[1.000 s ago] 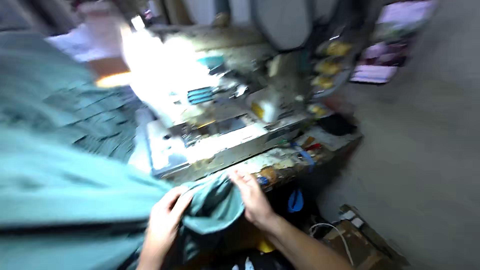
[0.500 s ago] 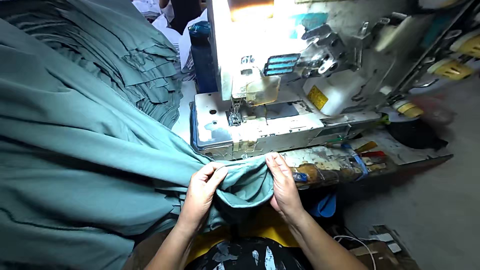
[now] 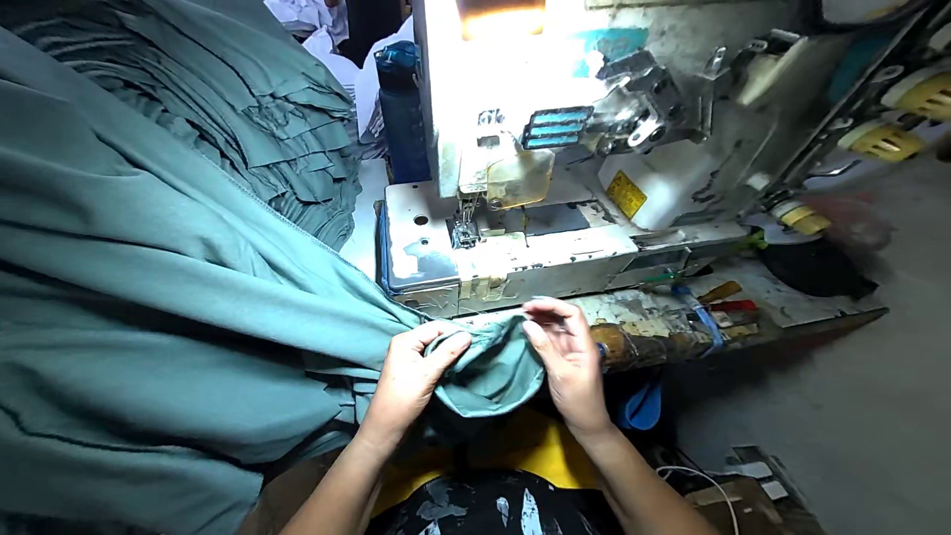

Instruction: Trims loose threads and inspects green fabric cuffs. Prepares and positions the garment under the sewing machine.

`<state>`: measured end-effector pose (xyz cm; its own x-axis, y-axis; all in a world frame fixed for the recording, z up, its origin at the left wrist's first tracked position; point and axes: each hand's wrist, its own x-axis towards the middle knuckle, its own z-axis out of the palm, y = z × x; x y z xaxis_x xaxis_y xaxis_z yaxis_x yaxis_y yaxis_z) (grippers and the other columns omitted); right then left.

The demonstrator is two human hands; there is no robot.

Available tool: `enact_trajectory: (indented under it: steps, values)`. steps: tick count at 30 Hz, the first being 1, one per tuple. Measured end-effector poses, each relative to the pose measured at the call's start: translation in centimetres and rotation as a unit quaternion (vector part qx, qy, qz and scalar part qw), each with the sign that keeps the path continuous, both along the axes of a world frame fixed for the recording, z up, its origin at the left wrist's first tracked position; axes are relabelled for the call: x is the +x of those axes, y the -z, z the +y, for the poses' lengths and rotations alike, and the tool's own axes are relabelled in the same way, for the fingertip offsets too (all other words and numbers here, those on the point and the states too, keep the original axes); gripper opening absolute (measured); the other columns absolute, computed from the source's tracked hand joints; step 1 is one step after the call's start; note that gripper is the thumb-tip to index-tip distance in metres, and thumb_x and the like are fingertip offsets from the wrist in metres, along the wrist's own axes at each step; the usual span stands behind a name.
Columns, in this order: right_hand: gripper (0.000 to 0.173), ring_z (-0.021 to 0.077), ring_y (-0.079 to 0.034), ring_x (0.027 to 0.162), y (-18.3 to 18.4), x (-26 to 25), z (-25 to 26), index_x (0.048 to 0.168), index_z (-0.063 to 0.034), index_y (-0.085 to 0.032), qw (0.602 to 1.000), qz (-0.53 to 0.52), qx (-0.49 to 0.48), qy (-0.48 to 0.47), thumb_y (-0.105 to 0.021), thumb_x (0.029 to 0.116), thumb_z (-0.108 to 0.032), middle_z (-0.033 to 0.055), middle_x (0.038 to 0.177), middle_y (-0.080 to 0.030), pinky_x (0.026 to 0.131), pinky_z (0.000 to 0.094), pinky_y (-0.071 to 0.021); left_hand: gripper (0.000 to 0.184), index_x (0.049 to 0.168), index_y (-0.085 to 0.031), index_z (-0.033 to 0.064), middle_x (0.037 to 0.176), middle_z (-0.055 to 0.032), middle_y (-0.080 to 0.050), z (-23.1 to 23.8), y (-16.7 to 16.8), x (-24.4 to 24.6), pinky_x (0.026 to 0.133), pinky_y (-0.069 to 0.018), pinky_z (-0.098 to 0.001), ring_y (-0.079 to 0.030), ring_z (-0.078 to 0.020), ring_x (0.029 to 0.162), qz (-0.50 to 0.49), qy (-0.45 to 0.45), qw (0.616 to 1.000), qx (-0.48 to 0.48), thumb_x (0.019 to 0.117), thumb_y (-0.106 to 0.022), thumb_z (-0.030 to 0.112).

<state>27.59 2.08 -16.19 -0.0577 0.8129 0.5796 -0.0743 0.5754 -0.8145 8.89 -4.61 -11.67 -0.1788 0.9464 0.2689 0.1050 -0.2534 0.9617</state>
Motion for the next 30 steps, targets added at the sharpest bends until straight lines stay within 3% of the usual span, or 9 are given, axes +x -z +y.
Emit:
enact_trajectory:
  steps: [2, 5, 11, 14, 18, 21, 25, 28, 30]
  values:
    - [0.029, 0.0190, -0.068, 0.110, 0.9, 2.5, 0.2, 0.120, 0.0018, -0.068, 0.965, -0.195, 0.076, 0.156, -0.063, 0.0961, -0.015, 0.0126, 0.117, -0.072, 0.095, 0.0323, -0.0537, 0.012, 0.091, -0.075, 0.0072, 0.088, 0.0052, -0.073, 0.2, 0.1, -0.1, 0.080, -0.0552, -0.0178, -0.067, 0.0009, 0.083, -0.002, -0.007, 1.000, -0.007, 0.0955, -0.064, 0.007]
    - [0.036, 0.0407, -0.067, 0.114, 1.8, 5.0, 0.5, 0.122, -0.0058, -0.074, 0.897, -0.402, 0.086, 0.162, -0.052, 0.0935, -0.011, 0.0167, 0.117, -0.073, 0.098, 0.0570, -0.0512, 0.012, 0.092, -0.074, 0.0070, 0.087, 0.0044, -0.072, 0.2, 0.3, -0.3, 0.079, -0.0554, -0.0191, -0.067, -0.0004, 0.082, -0.012, -0.019, 0.999, -0.032, 0.0963, -0.063, 0.007]
    - [0.035, 0.0438, -0.065, 0.111, 0.9, 5.4, 1.6, 0.120, -0.0144, -0.076, 0.857, -0.492, 0.134, 0.073, -0.054, 0.0951, -0.025, 0.0187, 0.110, -0.072, 0.097, 0.0613, -0.0490, 0.014, 0.090, -0.074, 0.0071, 0.086, 0.0042, -0.072, 0.5, 0.1, -0.5, 0.080, -0.0557, -0.0199, -0.067, -0.0011, 0.082, -0.030, -0.026, 0.998, -0.048, 0.0967, -0.061, 0.005]
    - [0.037, 0.0409, -0.071, 0.090, 0.3, 5.8, 1.3, 0.124, -0.0110, -0.074, 0.820, -0.548, 0.146, 0.077, -0.056, 0.0991, -0.032, 0.0204, 0.099, -0.071, 0.074, 0.0542, -0.0590, 0.015, 0.090, -0.074, 0.0068, 0.085, 0.0037, -0.072, 0.5, 0.0, -0.7, 0.079, -0.0557, -0.0201, -0.067, -0.0019, 0.081, -0.039, -0.023, 0.998, -0.049, 0.0971, -0.061, 0.005]
    - [0.025, 0.0374, -0.069, 0.059, -2.7, 6.4, -1.3, 0.112, -0.0034, -0.077, 0.744, -0.636, 0.130, 0.157, -0.068, 0.0956, -0.020, 0.0201, 0.078, -0.069, 0.047, 0.0498, -0.0534, 0.015, 0.090, -0.074, 0.0067, 0.085, 0.0031, -0.072, 0.5, 0.0, -0.8, 0.078, -0.0560, -0.0213, -0.067, -0.0028, 0.081, -0.051, -0.014, 0.998, -0.047, 0.0971, -0.061, 0.005]
    - [0.030, 0.0325, -0.066, 0.053, -4.7, 8.6, -1.6, 0.101, -0.0002, -0.075, 0.803, -0.552, 0.135, 0.183, -0.052, 0.0995, -0.018, 0.0151, 0.069, -0.066, 0.045, 0.0472, -0.0504, 0.015, 0.090, -0.075, 0.0065, 0.086, 0.0027, -0.072, 0.5, 0.0, -0.8, 0.080, -0.0560, -0.0213, -0.067, -0.0027, 0.083, -0.060, -0.002, 0.997, -0.039, 0.0972, -0.061, 0.006]
    - [0.033, -0.0051, -0.057, 0.063, -4.9, 6.5, -2.9, 0.125, -0.0036, -0.060, 0.978, -0.197, 0.025, -0.063, -0.041, 0.1114, -0.028, -0.0030, 0.093, -0.071, 0.053, 0.0117, -0.0482, 0.014, 0.092, -0.074, 0.0064, 0.087, 0.0034, -0.072, 0.3, -0.4, -0.3, 0.079, -0.0558, -0.0197, -0.067, -0.0017, 0.082, -0.064, 0.019, 0.997, -0.027, 0.0977, -0.061, 0.006]
    - [0.031, -0.0074, -0.057, 0.071, -3.6, 2.6, -4.3, 0.124, -0.0024, -0.065, 0.978, -0.113, -0.009, -0.175, -0.046, 0.1096, -0.022, -0.0016, 0.101, -0.071, 0.062, 0.0099, -0.0472, 0.014, 0.092, -0.073, 0.0074, 0.088, 0.0045, -0.072, 0.0, -0.8, -0.1, 0.080, -0.0558, -0.0195, -0.067, -0.0007, 0.083, -0.054, 0.028, 0.998, -0.018, 0.0980, -0.061, 0.007]
    - [0.030, -0.0052, -0.056, 0.066, -2.9, 0.8, -4.3, 0.118, -0.0002, -0.068, 0.975, -0.121, -0.011, -0.183, -0.047, 0.1091, -0.020, -0.0009, 0.089, -0.069, 0.058, 0.0104, -0.0480, 0.014, 0.091, -0.073, 0.0074, 0.087, 0.0044, -0.071, -0.2, -1.0, -0.1, 0.079, -0.0558, -0.0197, -0.066, -0.0011, 0.082, -0.052, 0.030, 0.998, -0.016, 0.0988, -0.060, 0.008]
